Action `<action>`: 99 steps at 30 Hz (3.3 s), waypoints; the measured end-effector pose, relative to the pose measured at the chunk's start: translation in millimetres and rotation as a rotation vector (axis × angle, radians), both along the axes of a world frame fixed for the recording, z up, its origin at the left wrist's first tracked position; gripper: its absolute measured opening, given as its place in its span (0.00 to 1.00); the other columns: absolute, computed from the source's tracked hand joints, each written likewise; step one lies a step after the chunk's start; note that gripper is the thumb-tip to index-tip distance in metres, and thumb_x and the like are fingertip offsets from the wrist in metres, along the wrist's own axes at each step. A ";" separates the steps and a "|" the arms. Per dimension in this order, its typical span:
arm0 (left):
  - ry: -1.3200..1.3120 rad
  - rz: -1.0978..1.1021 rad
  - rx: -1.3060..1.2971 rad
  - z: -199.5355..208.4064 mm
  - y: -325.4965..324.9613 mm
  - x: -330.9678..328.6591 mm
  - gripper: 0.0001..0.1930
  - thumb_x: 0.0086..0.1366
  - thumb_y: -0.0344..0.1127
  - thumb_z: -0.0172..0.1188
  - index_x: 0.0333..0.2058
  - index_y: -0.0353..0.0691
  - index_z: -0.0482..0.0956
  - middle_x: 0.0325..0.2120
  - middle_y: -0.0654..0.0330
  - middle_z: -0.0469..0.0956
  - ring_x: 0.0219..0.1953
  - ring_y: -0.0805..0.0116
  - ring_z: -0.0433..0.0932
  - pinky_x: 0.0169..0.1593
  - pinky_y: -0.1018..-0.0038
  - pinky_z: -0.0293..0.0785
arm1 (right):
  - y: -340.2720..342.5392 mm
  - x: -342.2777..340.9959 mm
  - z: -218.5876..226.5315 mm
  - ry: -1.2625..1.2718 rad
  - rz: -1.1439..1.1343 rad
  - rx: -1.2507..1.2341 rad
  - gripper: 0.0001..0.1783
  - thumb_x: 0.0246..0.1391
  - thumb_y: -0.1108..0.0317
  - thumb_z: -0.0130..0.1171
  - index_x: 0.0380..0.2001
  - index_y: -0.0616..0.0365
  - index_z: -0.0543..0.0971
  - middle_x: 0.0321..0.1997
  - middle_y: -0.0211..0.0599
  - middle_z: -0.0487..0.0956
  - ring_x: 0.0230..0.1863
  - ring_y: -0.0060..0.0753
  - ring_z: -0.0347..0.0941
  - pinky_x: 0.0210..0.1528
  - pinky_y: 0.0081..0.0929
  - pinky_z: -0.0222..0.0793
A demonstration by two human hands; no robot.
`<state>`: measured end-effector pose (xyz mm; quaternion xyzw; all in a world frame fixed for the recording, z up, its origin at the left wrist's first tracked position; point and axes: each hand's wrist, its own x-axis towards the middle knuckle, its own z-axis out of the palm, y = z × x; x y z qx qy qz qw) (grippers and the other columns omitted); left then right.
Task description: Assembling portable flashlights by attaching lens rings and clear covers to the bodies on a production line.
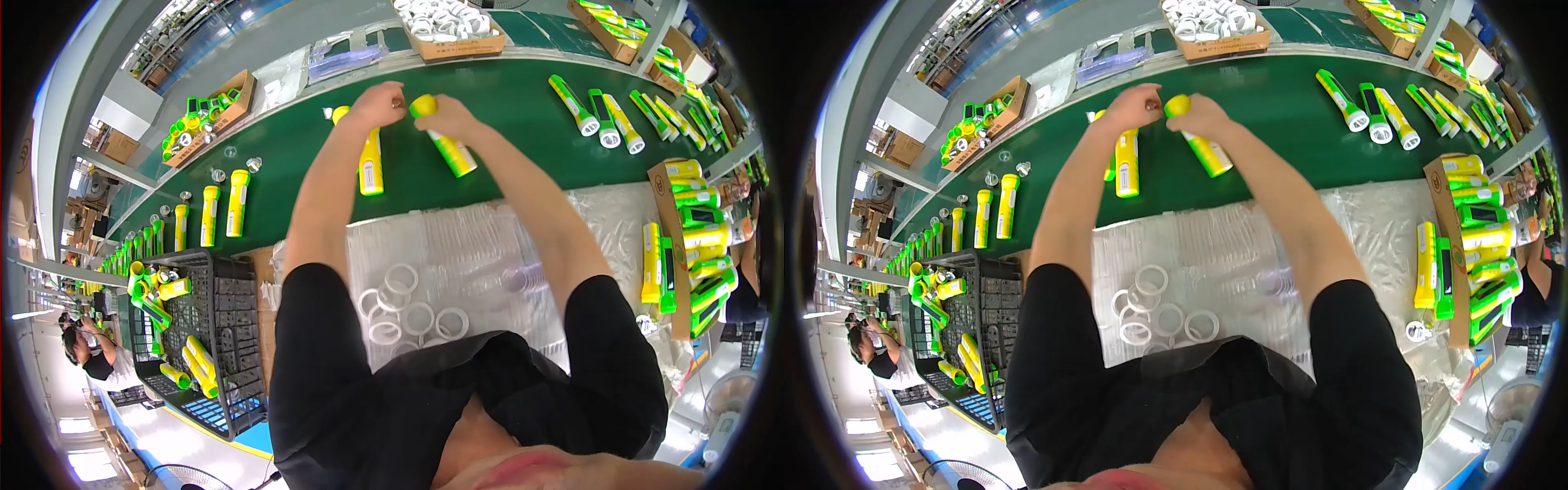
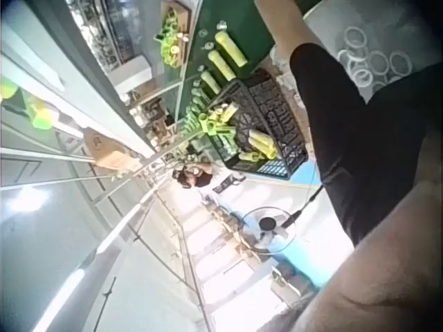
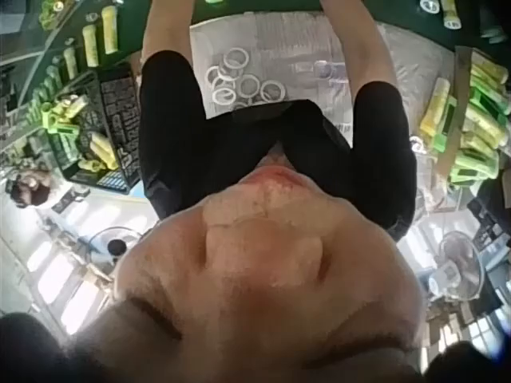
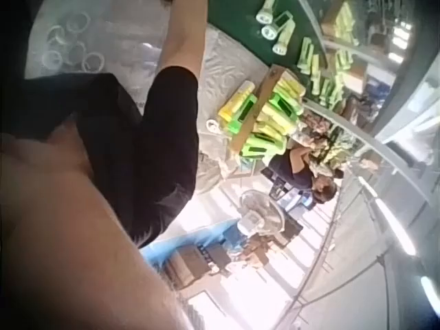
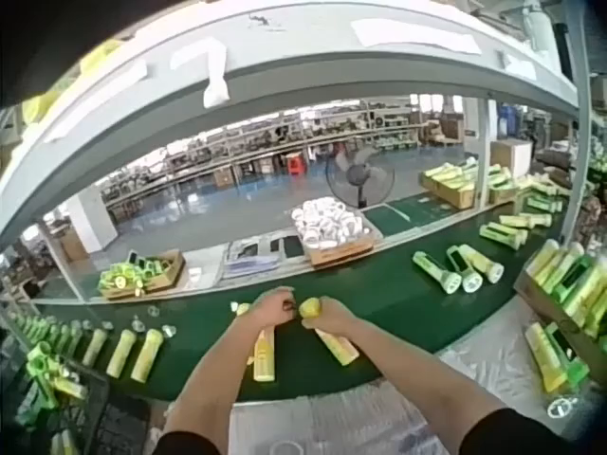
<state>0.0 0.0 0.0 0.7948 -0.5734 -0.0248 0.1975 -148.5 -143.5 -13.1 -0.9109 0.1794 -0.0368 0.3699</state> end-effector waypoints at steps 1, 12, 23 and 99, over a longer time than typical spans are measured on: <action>0.085 -0.040 -0.114 7.3 7.4 -15.6 0.10 0.49 0.36 0.67 0.30 0.39 0.82 0.49 0.53 0.78 0.49 0.60 0.79 0.54 0.67 0.74 | 0.0 -22.8 7.0 -0.100 -0.010 0.143 0.40 0.38 0.51 0.66 0.53 0.68 0.71 0.49 0.52 0.77 0.51 0.47 0.75 0.53 0.34 0.69; 0.638 -0.282 -0.529 63.5 129.9 -288.6 0.12 0.69 0.36 0.56 0.48 0.39 0.77 0.36 0.60 0.78 0.39 0.69 0.76 0.43 0.73 0.72 | 133.2 -296.6 51.2 -0.426 0.053 0.301 0.39 0.52 0.48 0.66 0.56 0.65 0.65 0.44 0.46 0.77 0.44 0.40 0.76 0.46 0.35 0.71; 0.042 -0.398 -0.594 28.7 157.6 -365.0 0.20 0.57 0.54 0.58 0.40 0.48 0.83 0.36 0.67 0.79 0.38 0.63 0.71 0.43 0.68 0.61 | 196.2 -370.4 31.3 -0.315 0.163 1.003 0.28 0.65 0.51 0.51 0.56 0.62 0.64 0.41 0.36 0.73 0.35 0.24 0.73 0.37 0.24 0.71; 0.191 -0.265 -0.470 70.1 141.9 -343.5 0.21 0.43 0.36 0.78 0.36 0.42 0.79 0.40 0.60 0.78 0.44 0.62 0.76 0.45 0.69 0.73 | 104.0 -332.0 52.1 -0.810 0.286 -0.096 0.23 0.47 0.68 0.70 0.48 0.57 0.76 0.49 0.39 0.78 0.48 0.39 0.75 0.50 0.31 0.72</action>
